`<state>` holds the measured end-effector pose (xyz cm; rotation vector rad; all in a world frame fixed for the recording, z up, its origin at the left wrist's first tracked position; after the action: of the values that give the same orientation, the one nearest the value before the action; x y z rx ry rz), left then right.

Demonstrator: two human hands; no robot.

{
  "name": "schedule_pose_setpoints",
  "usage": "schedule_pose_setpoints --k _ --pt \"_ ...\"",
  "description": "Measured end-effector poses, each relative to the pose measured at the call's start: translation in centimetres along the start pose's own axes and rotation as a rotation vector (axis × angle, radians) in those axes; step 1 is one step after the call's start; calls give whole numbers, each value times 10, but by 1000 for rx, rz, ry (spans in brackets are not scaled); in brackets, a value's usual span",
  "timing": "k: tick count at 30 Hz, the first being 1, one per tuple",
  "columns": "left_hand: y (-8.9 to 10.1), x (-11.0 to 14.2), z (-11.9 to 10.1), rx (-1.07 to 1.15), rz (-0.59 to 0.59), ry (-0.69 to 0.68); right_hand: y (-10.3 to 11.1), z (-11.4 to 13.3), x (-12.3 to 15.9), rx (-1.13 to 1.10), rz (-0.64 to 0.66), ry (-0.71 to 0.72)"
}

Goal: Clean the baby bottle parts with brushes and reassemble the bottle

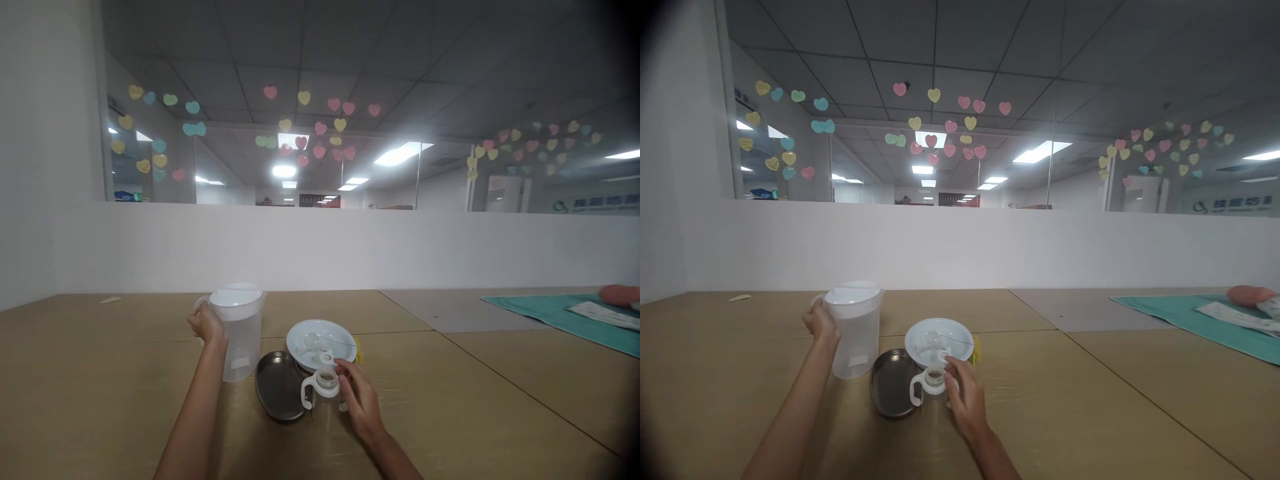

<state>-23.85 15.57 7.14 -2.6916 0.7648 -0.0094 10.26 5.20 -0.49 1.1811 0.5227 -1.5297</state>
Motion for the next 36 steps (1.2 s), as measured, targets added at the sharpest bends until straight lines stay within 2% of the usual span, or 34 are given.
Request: schedule_pose_setpoints --k 5,8,11,14,18,21,26,30,33,36 --pt "0 -6 7 27 -7 86 -16 3 6 3 13 -42" --pt "-3 -6 4 24 44 35 -17 0 3 5 -9 -46" --pt "-7 5 -5 17 74 -40 -15 -4 2 15 2 -45" --pt "-9 31 -23 -60 51 -160 -12 -7 3 40 -1 -43" --pt "-13 72 -52 -235 69 -478 -11 -7 5 47 -4 -39" --pt "-17 94 -62 -329 80 -610 -12 -2 4 49 14 15" --pt "-28 112 -54 -389 218 -682 -12 3 2 109 18 56" --pt "-36 130 -43 -456 316 -811 -14 2 2 161 77 67" --pt "-40 140 -41 -450 349 -917 -15 0 3 202 112 90" --pt "-38 142 -49 -352 345 -906 -14 -1 3 237 135 119"
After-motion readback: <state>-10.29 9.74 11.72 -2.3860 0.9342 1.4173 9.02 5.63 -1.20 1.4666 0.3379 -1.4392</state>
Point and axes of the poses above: each hand's wrist, its own x-axis away from the middle knuckle, its own y-axis out of the back of the hand, z = x × y, the point moved 2 cm from there along -x, towards the middle knuckle, and after that the axes turned 15 degrees about y, right-handed, at the moved point
